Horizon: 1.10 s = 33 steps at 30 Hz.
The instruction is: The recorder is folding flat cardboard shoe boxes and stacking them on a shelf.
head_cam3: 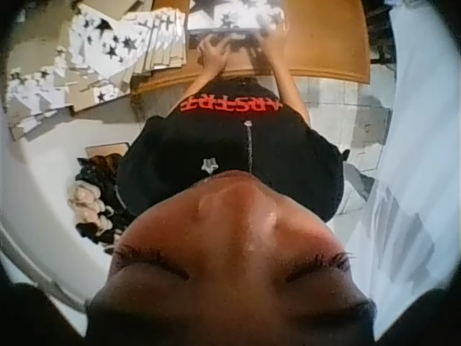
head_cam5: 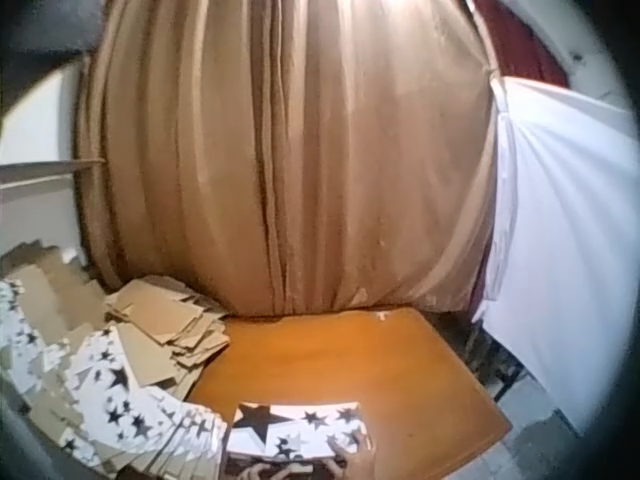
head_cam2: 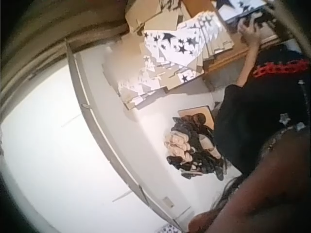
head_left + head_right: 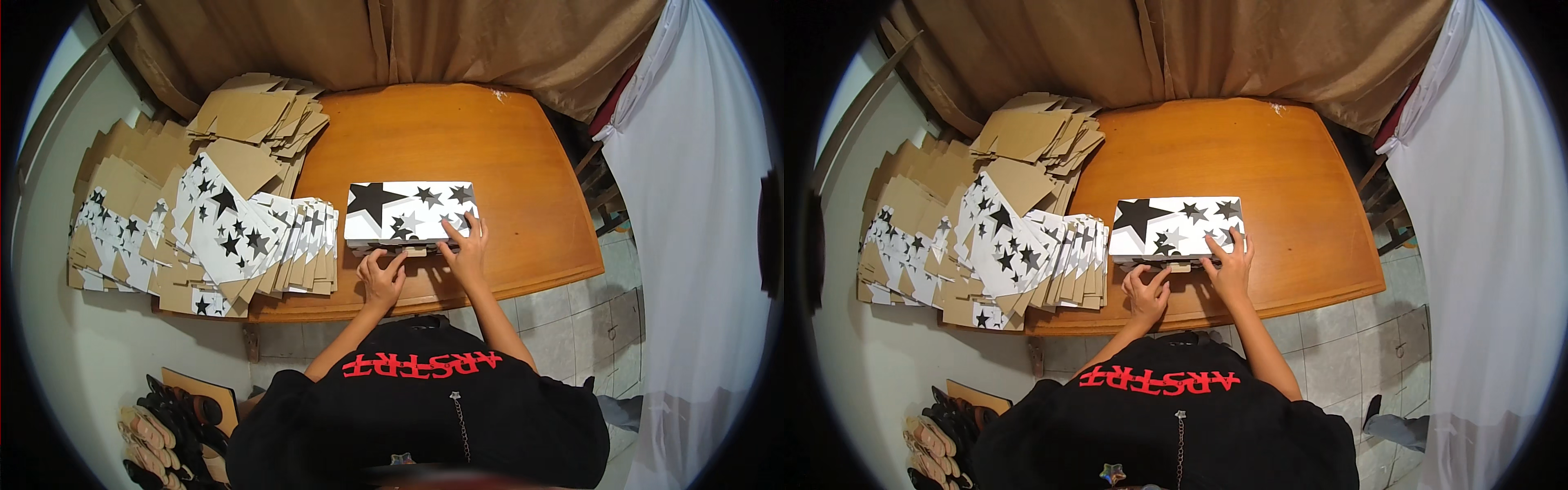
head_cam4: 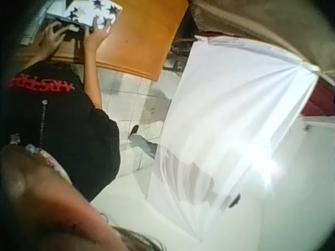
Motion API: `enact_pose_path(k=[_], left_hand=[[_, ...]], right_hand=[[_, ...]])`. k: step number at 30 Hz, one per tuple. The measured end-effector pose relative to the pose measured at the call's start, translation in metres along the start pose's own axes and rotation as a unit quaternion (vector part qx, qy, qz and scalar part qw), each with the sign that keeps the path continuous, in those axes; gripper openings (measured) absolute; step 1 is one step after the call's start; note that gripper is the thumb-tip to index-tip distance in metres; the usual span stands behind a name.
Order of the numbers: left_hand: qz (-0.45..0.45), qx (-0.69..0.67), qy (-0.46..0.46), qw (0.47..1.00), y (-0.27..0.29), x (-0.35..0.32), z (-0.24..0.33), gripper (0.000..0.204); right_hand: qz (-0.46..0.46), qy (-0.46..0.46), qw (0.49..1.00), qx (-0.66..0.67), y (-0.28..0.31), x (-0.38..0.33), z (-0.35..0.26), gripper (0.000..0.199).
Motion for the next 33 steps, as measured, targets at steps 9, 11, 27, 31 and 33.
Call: enact_pose_path(k=[9,11,27,31,33], left_hand=[[0.020,0.054,-0.027,0.998,-0.001,-0.004,0.005,0.037],[0.005,0.060,-0.020,0.998,-0.004,-0.006,0.004,0.038],[0.003,0.027,0.007,1.000,-0.005,0.030,-0.018,0.050],[-0.047,0.000,0.001,0.999,-0.013,0.034,-0.019,0.048],[-0.040,-0.012,0.011,0.999,-0.014,0.034,-0.018,0.047]], right_hand=[[0.033,0.040,0.999,-0.010,-0.010,-0.008,0.002,0.036],[0.035,0.044,0.998,-0.011,-0.012,-0.009,0.002,0.035],[-0.013,0.074,0.997,-0.006,-0.022,-0.013,-0.012,0.030],[-0.023,0.060,0.997,0.047,-0.036,-0.013,-0.020,0.027],[-0.010,0.058,0.997,0.042,-0.038,-0.012,-0.024,0.024]])
Point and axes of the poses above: each hand's wrist, its own x-axis towards the middle knuckle, its own y-axis out of the back of the hand, z = x × y, the point moved 6 cm from there along x, towards the middle knuckle, and after that the axes turned 2 degrees about -y, right-handed, at the moved point
